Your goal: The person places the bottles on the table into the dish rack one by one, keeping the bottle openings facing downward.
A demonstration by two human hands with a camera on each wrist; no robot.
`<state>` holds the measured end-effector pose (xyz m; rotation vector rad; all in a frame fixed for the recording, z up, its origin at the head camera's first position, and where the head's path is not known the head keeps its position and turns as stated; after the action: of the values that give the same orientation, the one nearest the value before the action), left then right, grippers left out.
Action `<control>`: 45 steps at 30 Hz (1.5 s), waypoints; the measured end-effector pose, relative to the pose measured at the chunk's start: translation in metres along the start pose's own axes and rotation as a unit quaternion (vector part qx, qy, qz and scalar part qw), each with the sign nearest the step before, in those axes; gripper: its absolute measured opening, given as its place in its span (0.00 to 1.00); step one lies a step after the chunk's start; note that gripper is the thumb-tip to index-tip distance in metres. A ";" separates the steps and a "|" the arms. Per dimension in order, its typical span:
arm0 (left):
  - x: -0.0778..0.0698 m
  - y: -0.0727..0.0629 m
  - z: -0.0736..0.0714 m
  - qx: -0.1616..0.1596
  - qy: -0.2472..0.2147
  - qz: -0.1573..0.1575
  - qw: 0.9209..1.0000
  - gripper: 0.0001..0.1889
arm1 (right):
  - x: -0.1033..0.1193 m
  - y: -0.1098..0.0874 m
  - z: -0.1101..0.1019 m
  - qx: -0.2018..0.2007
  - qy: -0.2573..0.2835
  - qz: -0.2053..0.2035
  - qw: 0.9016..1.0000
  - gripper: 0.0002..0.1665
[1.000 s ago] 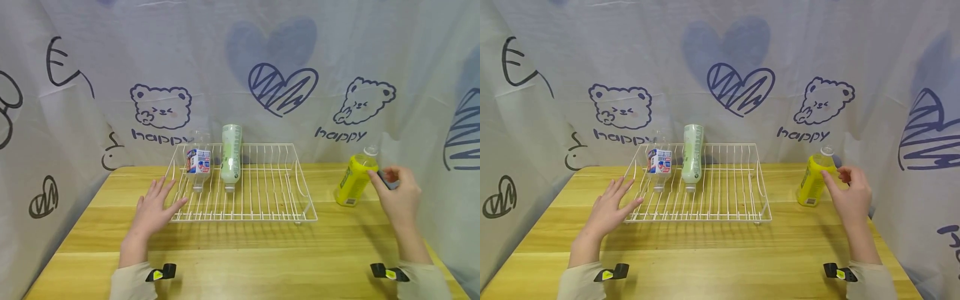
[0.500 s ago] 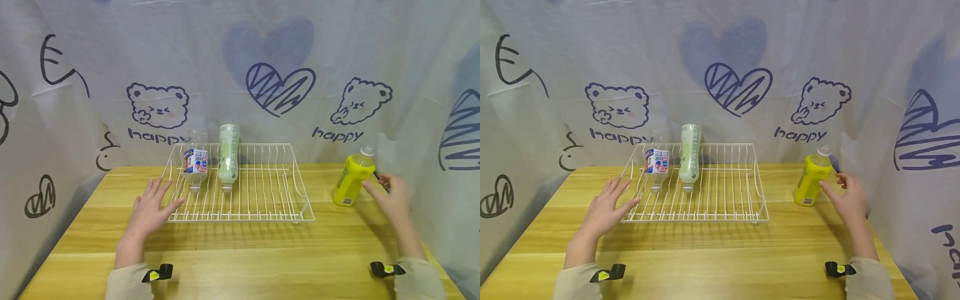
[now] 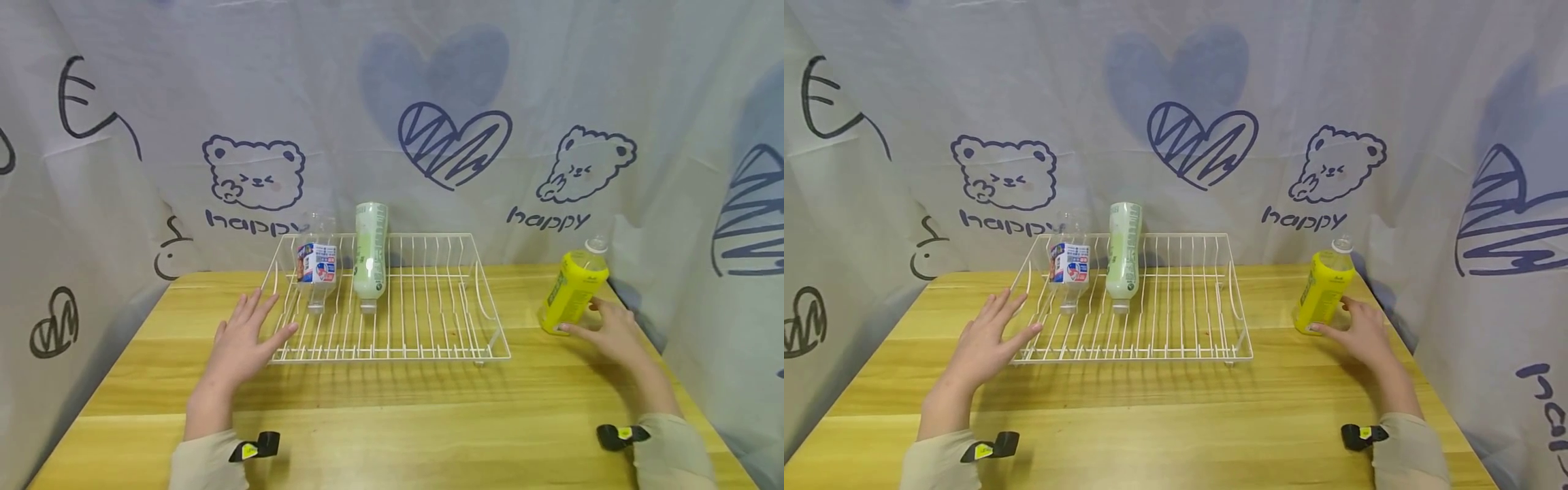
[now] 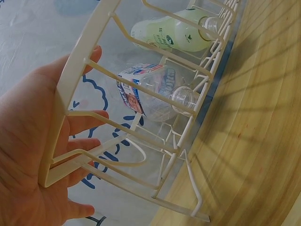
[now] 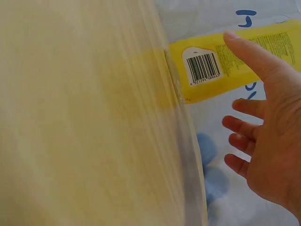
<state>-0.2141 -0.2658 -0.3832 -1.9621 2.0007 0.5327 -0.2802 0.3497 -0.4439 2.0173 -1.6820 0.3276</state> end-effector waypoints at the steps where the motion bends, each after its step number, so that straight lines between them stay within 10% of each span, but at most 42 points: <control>1: 0.001 0.000 -0.002 -0.003 0.000 0.000 1.000 0.43 | 0.002 0.002 0.003 0.009 0.004 -0.001 1.000 0.49; 18: 0.001 -0.001 0.000 -0.004 0.001 0.002 1.000 0.43 | 0.004 0.006 0.020 0.102 0.011 0.020 0.994 0.50; 45: 0.003 0.001 0.005 -0.004 -0.005 -0.001 1.000 0.44 | -0.001 0.001 0.022 0.069 0.010 0.019 0.997 0.40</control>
<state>-0.2151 -0.2665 -0.3890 -1.9621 1.9926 0.5513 -0.2837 0.3388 -0.4630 2.0738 -1.7308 0.4870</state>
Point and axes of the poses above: each hand's wrist, its own y-axis towards the middle knuckle, its own z-axis out of the palm, x = y × z, the point moved 6 cm from there along y, towards the middle knuckle, and after that the axes turned 4 degrees about -z, right-handed, at the moved point
